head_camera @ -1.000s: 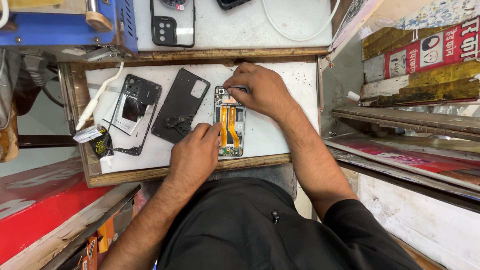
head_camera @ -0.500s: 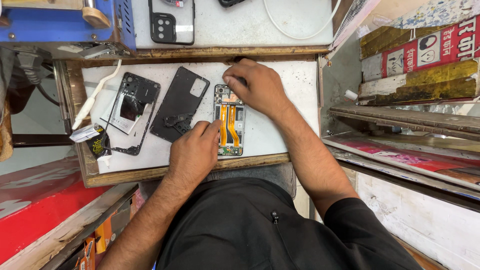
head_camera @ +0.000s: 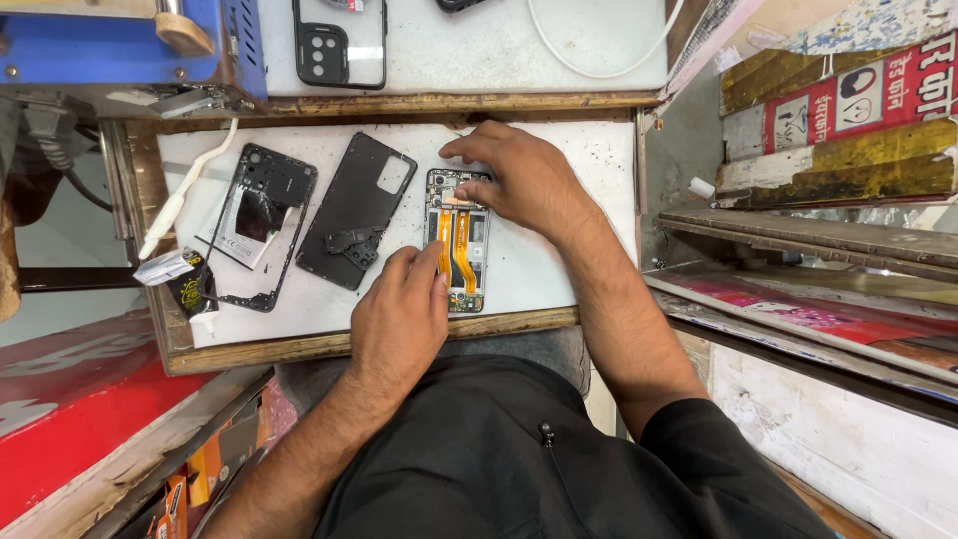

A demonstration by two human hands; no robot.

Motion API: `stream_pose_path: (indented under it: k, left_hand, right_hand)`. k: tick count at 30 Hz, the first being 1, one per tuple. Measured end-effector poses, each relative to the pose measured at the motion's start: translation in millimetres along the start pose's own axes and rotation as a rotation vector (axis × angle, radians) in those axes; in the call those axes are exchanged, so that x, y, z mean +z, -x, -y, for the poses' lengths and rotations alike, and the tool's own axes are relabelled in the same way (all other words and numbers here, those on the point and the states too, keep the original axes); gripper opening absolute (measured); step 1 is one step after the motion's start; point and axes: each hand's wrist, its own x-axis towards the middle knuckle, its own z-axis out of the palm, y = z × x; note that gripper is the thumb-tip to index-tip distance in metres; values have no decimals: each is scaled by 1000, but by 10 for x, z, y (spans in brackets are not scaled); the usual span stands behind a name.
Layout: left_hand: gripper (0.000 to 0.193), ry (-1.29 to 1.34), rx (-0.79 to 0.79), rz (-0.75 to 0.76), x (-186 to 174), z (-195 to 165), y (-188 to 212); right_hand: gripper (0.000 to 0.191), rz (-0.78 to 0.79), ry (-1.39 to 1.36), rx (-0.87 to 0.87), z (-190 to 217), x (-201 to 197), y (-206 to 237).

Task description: The person disassembles a smartphone, removes the camera module from the back cover, and transfers it to the phone's main body. They then place a new battery into the phone chassis.

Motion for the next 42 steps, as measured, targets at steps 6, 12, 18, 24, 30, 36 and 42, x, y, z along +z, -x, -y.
stream_pose_path:
  k: [6, 12, 18, 24, 30, 36, 42]
  left_hand:
    - [52, -62, -4, 68, -47, -8, -34]
    - [74, -187, 87, 34, 33, -329, -66]
    - [70, -338, 121, 32, 217, -412, -175]
    - [65, -320, 120, 49, 219, -370, -190]
    - [84, -42, 99, 7, 86, -259, -202]
    - [95, 39, 126, -26, 118, -210, -184]
    - [92, 78, 223, -200, 107, -127, -278]
  right_hand:
    - [26, -49, -93, -23, -174, 8, -43]
    - [16, -419, -382, -94, -382, 14, -55]
    - [15, -562, -574, -83, -384, -192, 11]
    - [24, -453, -605, 181, -365, -135, 334]
    - [47, -401, -1056, 198, -66, 373, 694]
    - [65, -226, -1265, 333, 13, 430, 536]
    - [60, -186, -1290, 145, -67, 299, 375]
